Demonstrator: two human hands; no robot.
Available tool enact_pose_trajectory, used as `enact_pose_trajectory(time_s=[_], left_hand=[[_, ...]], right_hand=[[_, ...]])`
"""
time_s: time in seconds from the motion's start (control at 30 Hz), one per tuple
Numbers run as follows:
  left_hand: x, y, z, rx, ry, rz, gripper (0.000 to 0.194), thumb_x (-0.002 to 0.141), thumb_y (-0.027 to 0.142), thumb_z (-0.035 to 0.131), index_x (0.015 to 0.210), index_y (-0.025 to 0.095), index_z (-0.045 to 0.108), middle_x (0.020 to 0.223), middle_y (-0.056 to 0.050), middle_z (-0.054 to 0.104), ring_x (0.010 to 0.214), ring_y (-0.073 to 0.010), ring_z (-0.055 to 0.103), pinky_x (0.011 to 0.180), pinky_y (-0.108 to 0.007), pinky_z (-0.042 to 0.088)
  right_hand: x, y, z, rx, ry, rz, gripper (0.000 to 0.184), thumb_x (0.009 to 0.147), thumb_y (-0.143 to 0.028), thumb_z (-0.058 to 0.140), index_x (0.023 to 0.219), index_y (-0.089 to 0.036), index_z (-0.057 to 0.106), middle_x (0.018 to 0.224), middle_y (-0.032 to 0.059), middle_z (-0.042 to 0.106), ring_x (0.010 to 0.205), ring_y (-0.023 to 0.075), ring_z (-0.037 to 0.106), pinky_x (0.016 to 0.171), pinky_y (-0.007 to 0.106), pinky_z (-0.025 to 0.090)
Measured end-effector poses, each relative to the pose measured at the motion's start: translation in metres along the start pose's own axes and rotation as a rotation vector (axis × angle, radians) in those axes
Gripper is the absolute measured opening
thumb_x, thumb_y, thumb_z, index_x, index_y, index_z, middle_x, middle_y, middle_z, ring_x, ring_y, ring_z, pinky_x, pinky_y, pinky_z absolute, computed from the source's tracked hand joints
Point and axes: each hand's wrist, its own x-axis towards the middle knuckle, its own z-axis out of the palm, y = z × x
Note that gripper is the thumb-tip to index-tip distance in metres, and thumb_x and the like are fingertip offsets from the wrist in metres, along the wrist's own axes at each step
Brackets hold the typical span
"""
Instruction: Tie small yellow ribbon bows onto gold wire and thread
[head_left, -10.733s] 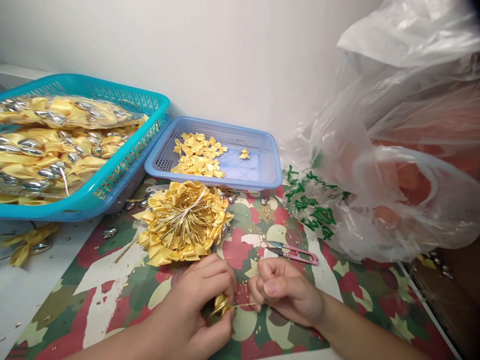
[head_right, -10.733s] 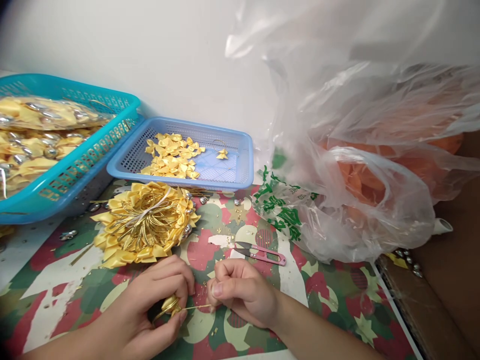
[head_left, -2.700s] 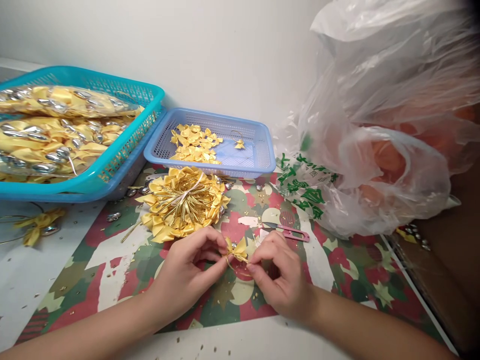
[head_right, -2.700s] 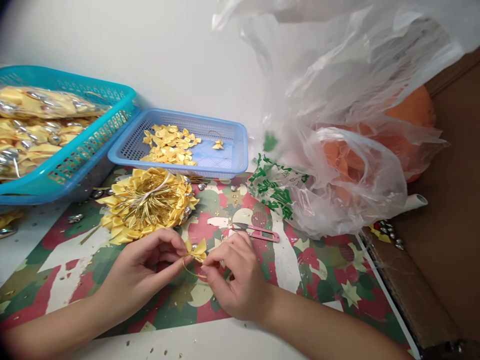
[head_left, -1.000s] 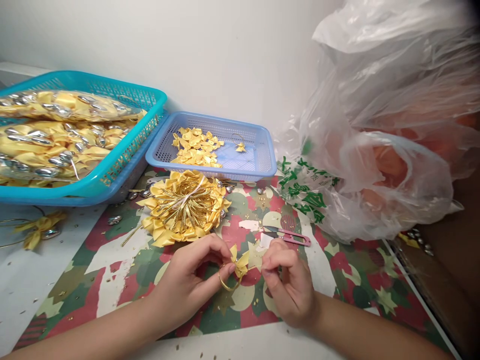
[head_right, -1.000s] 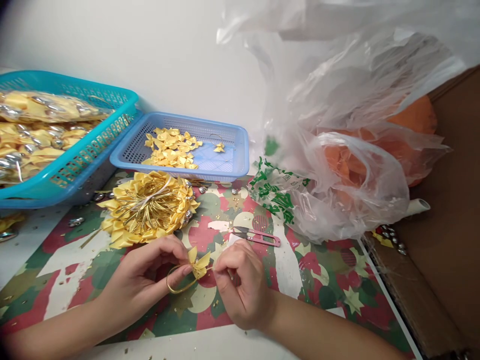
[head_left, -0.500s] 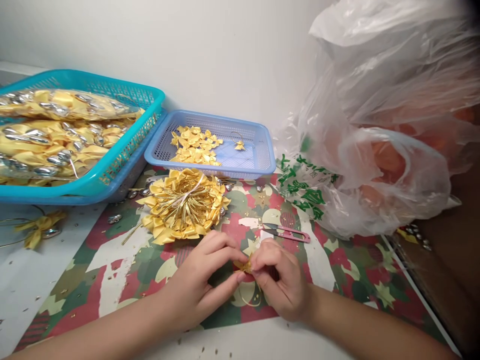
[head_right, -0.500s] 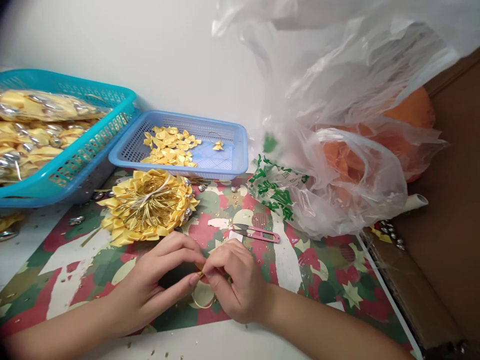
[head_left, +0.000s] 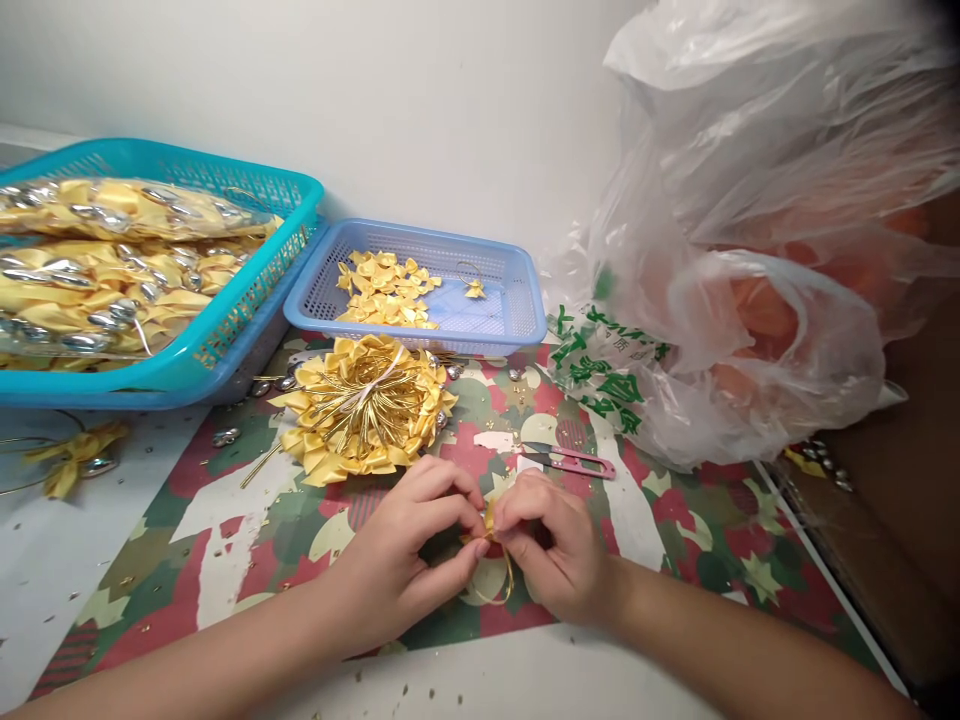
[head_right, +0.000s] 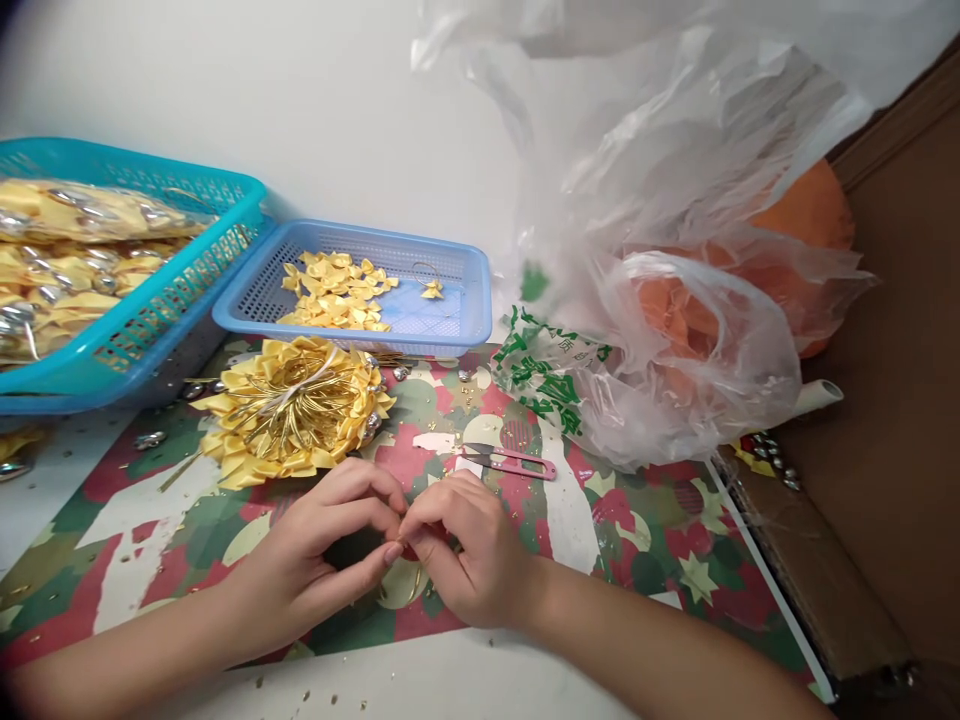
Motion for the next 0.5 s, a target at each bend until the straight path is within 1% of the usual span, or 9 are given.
enact_pose_trajectory(time_s=[0.1, 0.17, 0.23, 0.3, 0.37, 0.43, 0.5], left_hand=[[-0.001, 0.001, -0.001, 0.015, -0.036, 0.006, 0.016, 0.085, 0.009, 0.055, 0.078, 0.021, 0.061, 0.094, -0.004, 0.061, 0.089, -0.0196, 0.054, 0.080, -0.031, 0.044], [-0.001, 0.002, -0.002, 0.000, -0.067, 0.044, 0.015, 0.083, 0.008, 0.056, 0.077, 0.021, 0.060, 0.093, -0.004, 0.060, 0.088, -0.0197, 0.053, 0.080, -0.031, 0.043], [-0.002, 0.003, -0.004, -0.033, -0.135, 0.102, 0.013, 0.080, 0.009, 0.058, 0.075, 0.021, 0.059, 0.092, -0.005, 0.059, 0.088, -0.0199, 0.053, 0.079, -0.032, 0.043], [-0.002, 0.005, -0.006, -0.077, -0.210, 0.146, 0.013, 0.079, 0.010, 0.061, 0.072, 0.020, 0.057, 0.088, -0.004, 0.058, 0.086, -0.0197, 0.053, 0.079, -0.032, 0.044], [-0.001, 0.006, -0.007, -0.139, -0.241, 0.175, 0.016, 0.080, 0.012, 0.062, 0.068, 0.020, 0.054, 0.081, -0.003, 0.058, 0.082, -0.0189, 0.052, 0.079, -0.032, 0.044], [0.000, 0.007, -0.008, -0.222, -0.234, 0.184, 0.019, 0.084, 0.016, 0.063, 0.067, 0.020, 0.054, 0.073, -0.002, 0.061, 0.077, -0.0181, 0.052, 0.077, -0.032, 0.044], [0.001, 0.006, -0.009, -0.314, -0.197, 0.174, 0.023, 0.090, 0.024, 0.061, 0.068, 0.020, 0.059, 0.069, -0.003, 0.067, 0.073, -0.0175, 0.054, 0.075, -0.032, 0.045]], right_hand=[[0.002, 0.003, -0.003, -0.021, 0.051, 0.078, 0.014, 0.091, -0.009, 0.049, 0.090, -0.023, 0.053, 0.074, -0.0010, 0.060, 0.064, 0.0131, 0.056, 0.062, 0.027, 0.046], [0.005, 0.005, -0.006, -0.056, 0.084, 0.147, 0.013, 0.091, -0.010, 0.050, 0.089, -0.023, 0.053, 0.076, -0.0008, 0.059, 0.065, 0.0127, 0.055, 0.060, 0.026, 0.044], [0.009, 0.005, -0.007, -0.088, 0.085, 0.172, 0.012, 0.090, -0.010, 0.051, 0.088, -0.022, 0.053, 0.076, -0.0007, 0.059, 0.066, 0.0130, 0.055, 0.061, 0.026, 0.044], [0.011, 0.006, -0.008, -0.112, 0.045, 0.132, 0.014, 0.090, -0.010, 0.050, 0.086, -0.022, 0.053, 0.074, -0.0013, 0.059, 0.067, 0.0134, 0.054, 0.064, 0.027, 0.043], [0.012, 0.006, -0.006, -0.128, 0.002, 0.052, 0.016, 0.089, -0.007, 0.048, 0.084, -0.022, 0.053, 0.072, -0.0018, 0.059, 0.067, 0.0137, 0.053, 0.066, 0.028, 0.042], [0.011, 0.006, -0.005, -0.144, -0.025, -0.015, 0.018, 0.089, -0.006, 0.047, 0.086, -0.022, 0.053, 0.071, -0.0019, 0.059, 0.067, 0.0138, 0.053, 0.067, 0.029, 0.041], [0.009, 0.006, -0.004, -0.159, -0.038, -0.045, 0.019, 0.091, -0.006, 0.046, 0.089, -0.022, 0.054, 0.072, -0.0014, 0.061, 0.067, 0.0143, 0.053, 0.068, 0.030, 0.040]])
